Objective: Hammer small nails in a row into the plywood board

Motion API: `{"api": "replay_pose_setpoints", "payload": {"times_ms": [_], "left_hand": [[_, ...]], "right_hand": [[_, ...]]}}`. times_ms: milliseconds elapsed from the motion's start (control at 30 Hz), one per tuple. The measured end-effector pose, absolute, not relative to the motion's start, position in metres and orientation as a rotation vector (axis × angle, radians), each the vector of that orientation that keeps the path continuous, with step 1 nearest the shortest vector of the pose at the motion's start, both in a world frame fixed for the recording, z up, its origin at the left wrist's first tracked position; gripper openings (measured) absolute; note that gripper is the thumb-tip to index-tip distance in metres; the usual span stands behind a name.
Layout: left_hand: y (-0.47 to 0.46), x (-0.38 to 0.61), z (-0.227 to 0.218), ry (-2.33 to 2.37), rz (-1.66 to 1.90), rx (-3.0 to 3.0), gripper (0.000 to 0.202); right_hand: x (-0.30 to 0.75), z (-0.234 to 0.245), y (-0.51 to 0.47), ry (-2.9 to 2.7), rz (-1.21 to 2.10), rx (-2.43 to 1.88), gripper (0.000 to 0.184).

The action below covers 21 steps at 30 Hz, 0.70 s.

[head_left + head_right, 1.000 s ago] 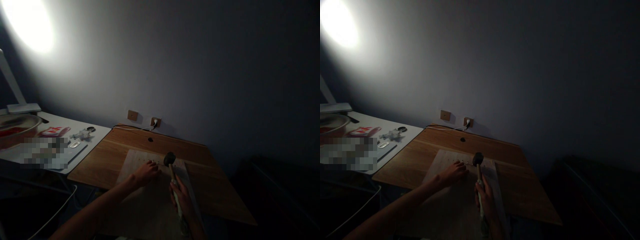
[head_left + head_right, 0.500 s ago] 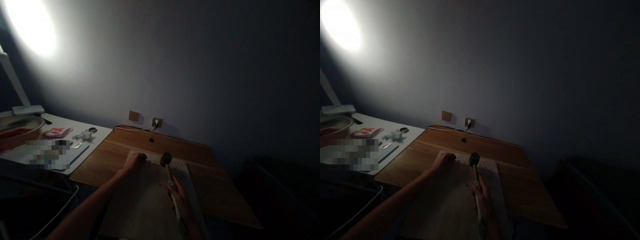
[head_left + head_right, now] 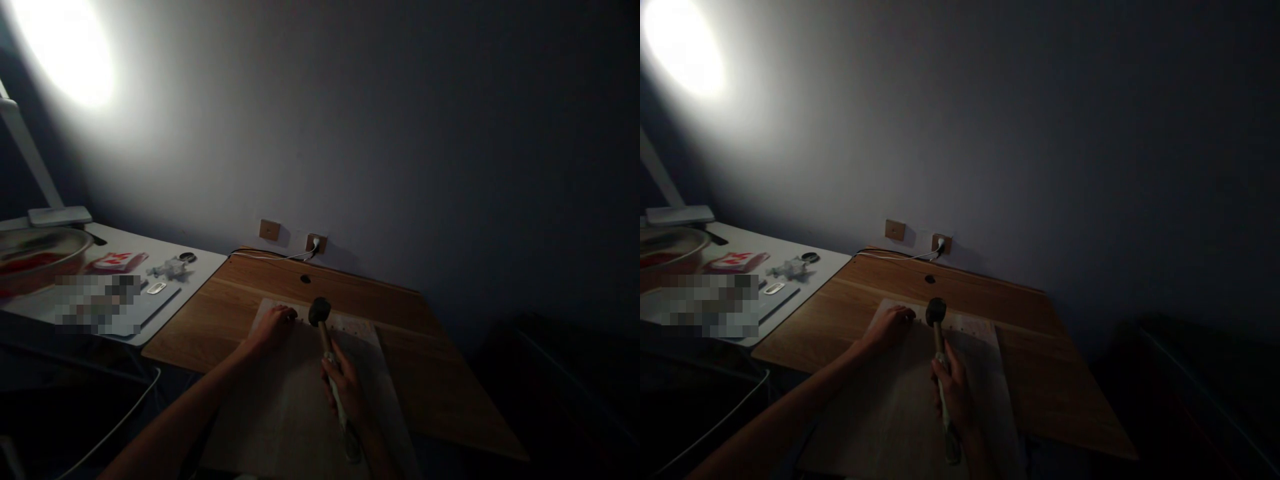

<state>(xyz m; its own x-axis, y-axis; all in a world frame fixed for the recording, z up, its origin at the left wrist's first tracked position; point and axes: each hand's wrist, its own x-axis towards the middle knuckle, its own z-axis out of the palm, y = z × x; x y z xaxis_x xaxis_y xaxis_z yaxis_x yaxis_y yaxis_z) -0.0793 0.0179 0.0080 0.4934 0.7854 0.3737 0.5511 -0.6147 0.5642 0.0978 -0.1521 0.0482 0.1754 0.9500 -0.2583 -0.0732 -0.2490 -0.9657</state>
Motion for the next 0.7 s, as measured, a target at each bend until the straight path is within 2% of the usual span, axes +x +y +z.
{"api": "replay_pose_setpoints", "payload": {"times_ms": [133, 533, 700], "left_hand": [[0.022, -0.077, 0.006, 1.105, 0.924, 2.307, 0.023], [0.016, -0.079, 0.011, 1.066, 0.961, 2.293, 0.022], [0.016, -0.08, 0.01, 1.082, 0.971, 2.292, 0.019]], "right_hand": [[0.088, 0.05, -0.144, -0.939, 1.303, -1.435, 0.084], [0.081, 0.052, -0.14, -1.04, 1.291, -1.41, 0.066], [0.085, 0.054, -0.139, -1.022, 1.277, -1.443, 0.072]]}}
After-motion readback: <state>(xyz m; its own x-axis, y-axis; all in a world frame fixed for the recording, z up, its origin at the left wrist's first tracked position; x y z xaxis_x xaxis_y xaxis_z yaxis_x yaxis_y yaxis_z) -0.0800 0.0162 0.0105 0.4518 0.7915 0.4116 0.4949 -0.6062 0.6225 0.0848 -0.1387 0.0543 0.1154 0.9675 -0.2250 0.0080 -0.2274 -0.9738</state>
